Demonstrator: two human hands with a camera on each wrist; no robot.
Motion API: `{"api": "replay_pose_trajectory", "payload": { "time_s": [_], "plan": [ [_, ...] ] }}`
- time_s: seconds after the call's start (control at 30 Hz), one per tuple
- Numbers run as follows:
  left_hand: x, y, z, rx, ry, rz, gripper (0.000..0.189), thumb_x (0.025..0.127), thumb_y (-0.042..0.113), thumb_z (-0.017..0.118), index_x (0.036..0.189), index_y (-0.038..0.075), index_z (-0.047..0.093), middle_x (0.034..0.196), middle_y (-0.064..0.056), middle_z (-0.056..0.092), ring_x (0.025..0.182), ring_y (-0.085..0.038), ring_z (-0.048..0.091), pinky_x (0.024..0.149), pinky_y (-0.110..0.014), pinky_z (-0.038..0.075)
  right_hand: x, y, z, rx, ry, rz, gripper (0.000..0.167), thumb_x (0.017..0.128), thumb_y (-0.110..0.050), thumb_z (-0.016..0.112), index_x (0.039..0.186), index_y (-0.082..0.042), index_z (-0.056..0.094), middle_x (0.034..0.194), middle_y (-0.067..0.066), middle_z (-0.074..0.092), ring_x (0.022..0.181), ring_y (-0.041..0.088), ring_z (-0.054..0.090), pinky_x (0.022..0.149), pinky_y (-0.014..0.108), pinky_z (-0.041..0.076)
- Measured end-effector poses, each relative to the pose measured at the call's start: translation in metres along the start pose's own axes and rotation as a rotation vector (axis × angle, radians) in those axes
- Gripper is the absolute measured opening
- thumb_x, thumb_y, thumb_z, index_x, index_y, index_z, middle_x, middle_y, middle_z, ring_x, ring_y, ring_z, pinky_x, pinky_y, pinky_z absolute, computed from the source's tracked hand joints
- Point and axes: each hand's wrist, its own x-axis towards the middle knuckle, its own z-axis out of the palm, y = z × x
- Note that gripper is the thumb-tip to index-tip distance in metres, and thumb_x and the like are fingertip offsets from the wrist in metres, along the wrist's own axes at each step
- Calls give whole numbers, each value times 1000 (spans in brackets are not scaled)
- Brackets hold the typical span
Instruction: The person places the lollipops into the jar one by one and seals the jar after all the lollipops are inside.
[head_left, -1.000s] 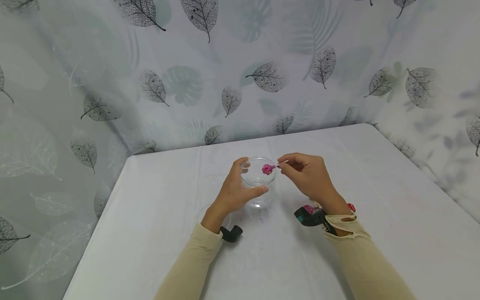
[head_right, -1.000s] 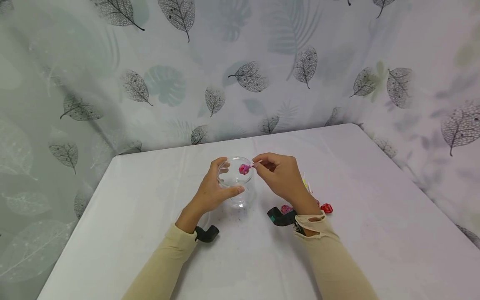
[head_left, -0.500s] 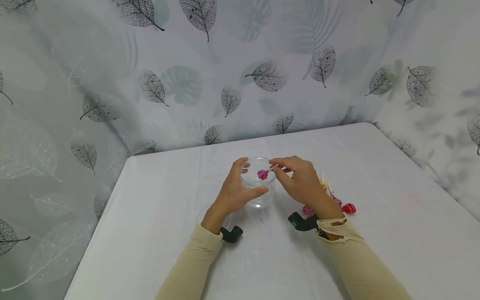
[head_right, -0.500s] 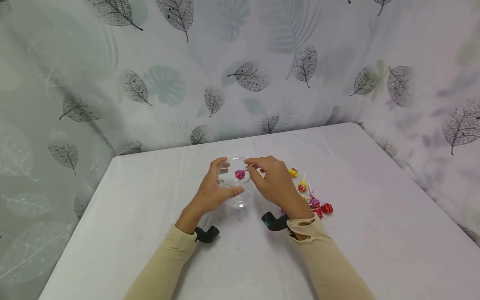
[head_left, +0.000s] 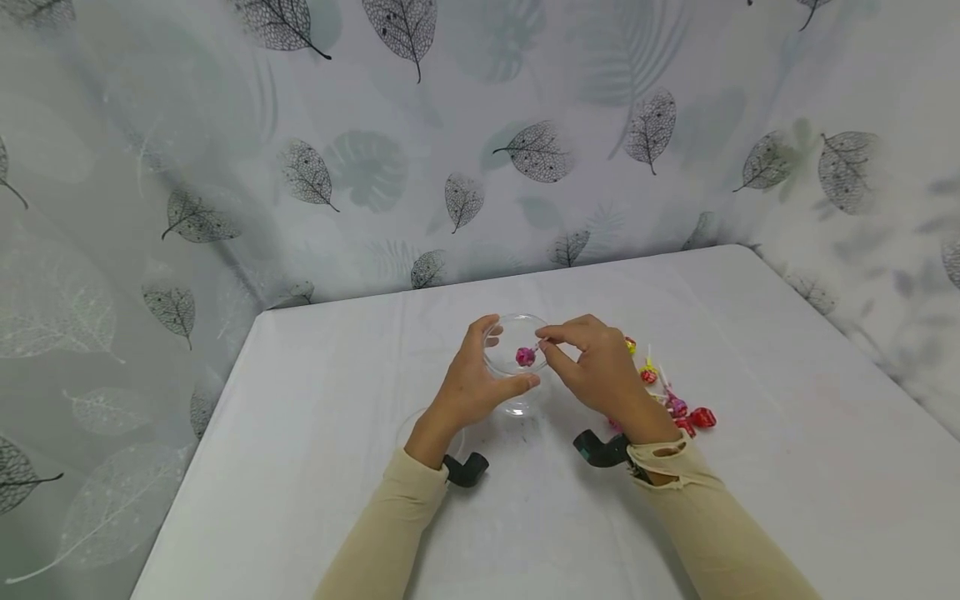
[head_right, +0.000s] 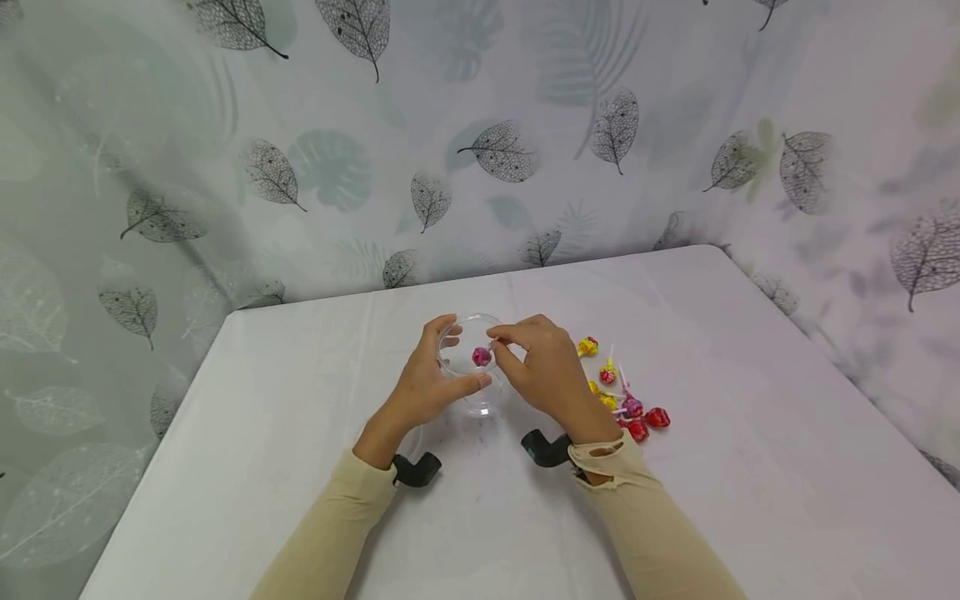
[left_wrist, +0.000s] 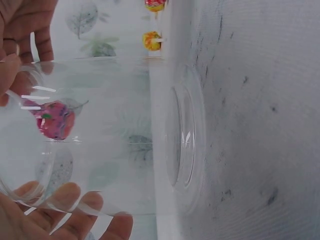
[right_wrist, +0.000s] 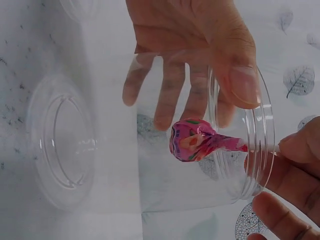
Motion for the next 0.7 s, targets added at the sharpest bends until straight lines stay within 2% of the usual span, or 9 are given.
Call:
{"api": "replay_pose_trajectory", "payload": {
  "time_s": [0.23,0.7],
  "plan": [
    [0,-1,0,-22,0,-7,105,80,48,89,160,19,26,156,-15,47,142,-27,46,109,-57,45,0,-4,3,-41,-82,51,19,95,-9,74,113,-5,81,102,10,79,101,30,65,82,49,57],
    [0,-2,-1,-11,0,21,107,80,49,89,161,16,26,155,-15,47,142,-26,46,108,-57,46,0,-3,6,-34,-89,64,18,94,-9,75,111,-6,82,100,10,79,100,31,65,82,50,56]
  ]
}}
